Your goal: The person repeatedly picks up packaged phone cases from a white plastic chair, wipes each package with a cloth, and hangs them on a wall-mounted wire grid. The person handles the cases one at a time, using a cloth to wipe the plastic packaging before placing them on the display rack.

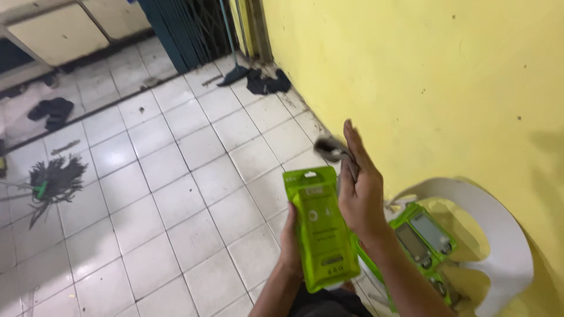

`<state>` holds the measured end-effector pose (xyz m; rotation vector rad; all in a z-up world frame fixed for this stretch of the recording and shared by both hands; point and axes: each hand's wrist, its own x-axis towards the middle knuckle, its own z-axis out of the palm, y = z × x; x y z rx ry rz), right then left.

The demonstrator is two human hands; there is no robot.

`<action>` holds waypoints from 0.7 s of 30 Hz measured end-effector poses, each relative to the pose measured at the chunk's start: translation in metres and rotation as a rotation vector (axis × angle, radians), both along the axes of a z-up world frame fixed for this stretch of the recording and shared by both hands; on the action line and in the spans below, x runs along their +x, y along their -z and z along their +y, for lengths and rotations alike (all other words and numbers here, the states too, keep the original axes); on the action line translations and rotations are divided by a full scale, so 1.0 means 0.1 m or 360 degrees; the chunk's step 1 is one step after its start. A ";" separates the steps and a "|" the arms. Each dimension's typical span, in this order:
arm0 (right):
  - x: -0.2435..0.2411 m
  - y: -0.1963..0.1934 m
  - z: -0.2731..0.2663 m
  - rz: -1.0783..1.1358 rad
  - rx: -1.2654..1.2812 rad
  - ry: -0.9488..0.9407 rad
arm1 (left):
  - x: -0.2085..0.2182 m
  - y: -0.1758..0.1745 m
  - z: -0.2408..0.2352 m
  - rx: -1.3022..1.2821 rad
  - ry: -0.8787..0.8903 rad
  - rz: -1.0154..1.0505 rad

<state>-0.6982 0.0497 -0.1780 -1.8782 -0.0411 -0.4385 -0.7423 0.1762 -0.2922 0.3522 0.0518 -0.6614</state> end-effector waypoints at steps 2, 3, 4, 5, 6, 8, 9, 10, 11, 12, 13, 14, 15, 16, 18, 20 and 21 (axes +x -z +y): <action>-0.05 0.10 0.01 -0.0297 -0.0788 0.0022 | 0.03 -0.04 0.04 0.0025 0.0017 -0.0059; -0.07 0.19 0.03 -0.0445 -0.1187 0.0026 | 0.02 -0.06 0.03 0.0085 -0.0029 0.0018; -0.07 0.31 0.10 -0.0346 -0.1189 -0.0069 | 0.03 -0.08 0.03 0.0149 -0.0075 0.0085; -0.10 0.44 0.18 -0.0247 -0.1187 -0.0164 | 0.04 -0.09 0.03 0.0214 -0.0121 0.0151; -0.12 0.58 0.22 -0.0143 -0.1179 -0.0264 | 0.06 -0.08 0.01 0.0263 -0.0160 0.0125; -0.13 0.79 0.22 0.0032 -0.1112 -0.0293 | 0.15 -0.01 -0.04 0.0366 -0.0232 0.0065; -0.13 0.86 0.22 0.0116 -0.1074 -0.0305 | 0.18 0.04 -0.08 0.0323 -0.0256 0.0096; -0.20 0.89 0.22 0.0102 -0.1141 -0.0305 | 0.18 0.11 -0.09 0.0285 -0.0271 0.0145; -0.27 0.90 0.23 0.0088 -0.1209 -0.0307 | 0.18 0.18 -0.09 0.0248 -0.0287 0.0195; -0.32 0.89 0.20 0.0070 -0.1285 -0.0311 | 0.23 0.27 -0.09 0.0152 -0.0259 0.0198; -0.41 0.86 0.22 0.0156 -0.1210 -0.0335 | 0.31 0.36 -0.06 0.0056 -0.0232 0.0203; -0.49 0.81 0.26 0.0218 -0.1146 -0.0354 | 0.41 0.43 -0.04 -0.0052 -0.0212 0.0187; -0.57 0.76 0.30 0.0279 -0.1080 -0.0373 | 0.48 0.48 -0.02 0.0035 -0.0205 0.0230; -0.63 0.73 0.31 0.0261 -0.1010 -0.0372 | 0.59 0.53 0.01 0.0129 -0.0194 0.0264; -0.80 0.76 0.30 0.0247 -0.0859 -0.0381 | 0.73 0.64 -0.01 0.0173 -0.0179 0.0469; -0.96 0.88 0.27 0.0086 -0.0831 -0.0323 | 0.77 0.74 -0.10 0.0076 -0.0165 0.0808; -1.03 0.93 0.22 0.0003 -0.0819 -0.0289 | 0.74 0.77 -0.14 0.0253 -0.0217 0.0777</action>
